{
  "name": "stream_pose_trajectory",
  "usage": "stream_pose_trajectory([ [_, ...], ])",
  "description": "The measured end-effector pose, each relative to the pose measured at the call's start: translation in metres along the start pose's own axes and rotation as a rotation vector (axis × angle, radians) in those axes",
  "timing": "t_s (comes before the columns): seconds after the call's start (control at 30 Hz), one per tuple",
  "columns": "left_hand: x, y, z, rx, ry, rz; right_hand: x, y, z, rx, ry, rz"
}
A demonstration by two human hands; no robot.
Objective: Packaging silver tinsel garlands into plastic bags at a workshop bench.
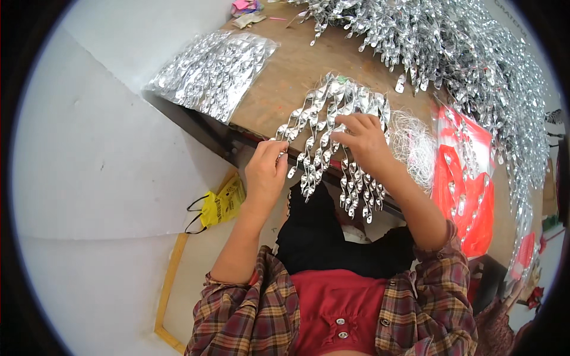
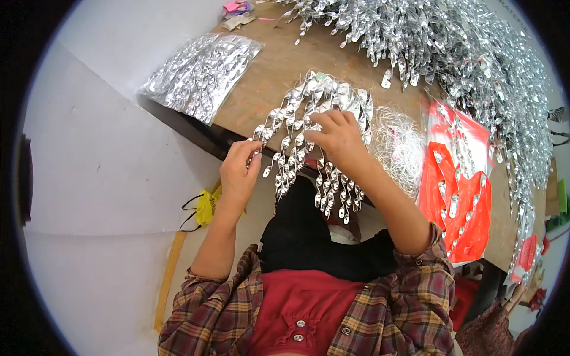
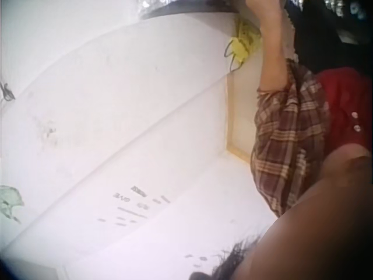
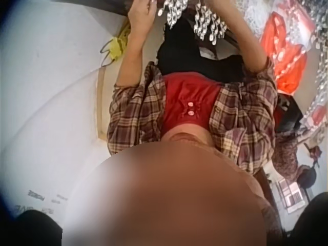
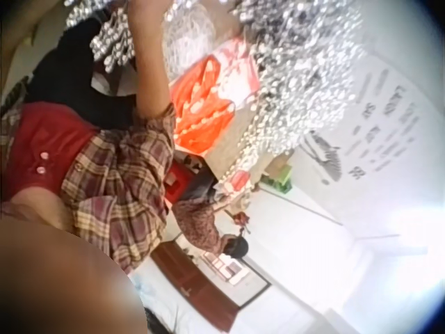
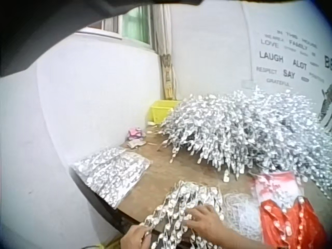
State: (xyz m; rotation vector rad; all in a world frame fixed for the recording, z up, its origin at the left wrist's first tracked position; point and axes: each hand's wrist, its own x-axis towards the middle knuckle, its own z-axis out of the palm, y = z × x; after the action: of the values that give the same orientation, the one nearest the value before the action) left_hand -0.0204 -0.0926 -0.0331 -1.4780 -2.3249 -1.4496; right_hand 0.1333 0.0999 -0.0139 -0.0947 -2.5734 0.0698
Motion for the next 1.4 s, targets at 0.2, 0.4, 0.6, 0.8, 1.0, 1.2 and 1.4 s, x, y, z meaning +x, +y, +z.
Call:
stream_pose_trajectory([
  [0.2,0.0,-0.003,0.002,0.015,0.007,0.025,-0.004,-0.003,0.005,-0.027,-0.081,-0.004],
  [0.4,0.0,-0.006,0.001,0.057,0.02,0.028,-0.01,0.0,0.004,-0.061,-0.083,0.005],
  [0.6,-0.003,-0.008,-0.001,0.106,0.039,0.058,-0.008,-0.009,0.0,-0.009,-0.062,0.023],
  [0.8,-0.004,-0.007,-0.001,0.117,0.032,0.064,-0.006,-0.014,0.005,0.002,-0.063,-0.031],
  [1.0,-0.003,-0.008,-0.002,0.12,0.029,0.064,-0.001,-0.015,0.005,0.05,0.004,0.024],
  [1.2,-0.002,-0.01,-0.003,0.105,0.03,0.065,0.01,-0.023,0.011,0.037,-0.027,-0.046],
  [1.4,-0.003,-0.012,-0.003,0.087,0.036,0.051,0.008,-0.023,0.01,0.019,-0.033,-0.047],
])
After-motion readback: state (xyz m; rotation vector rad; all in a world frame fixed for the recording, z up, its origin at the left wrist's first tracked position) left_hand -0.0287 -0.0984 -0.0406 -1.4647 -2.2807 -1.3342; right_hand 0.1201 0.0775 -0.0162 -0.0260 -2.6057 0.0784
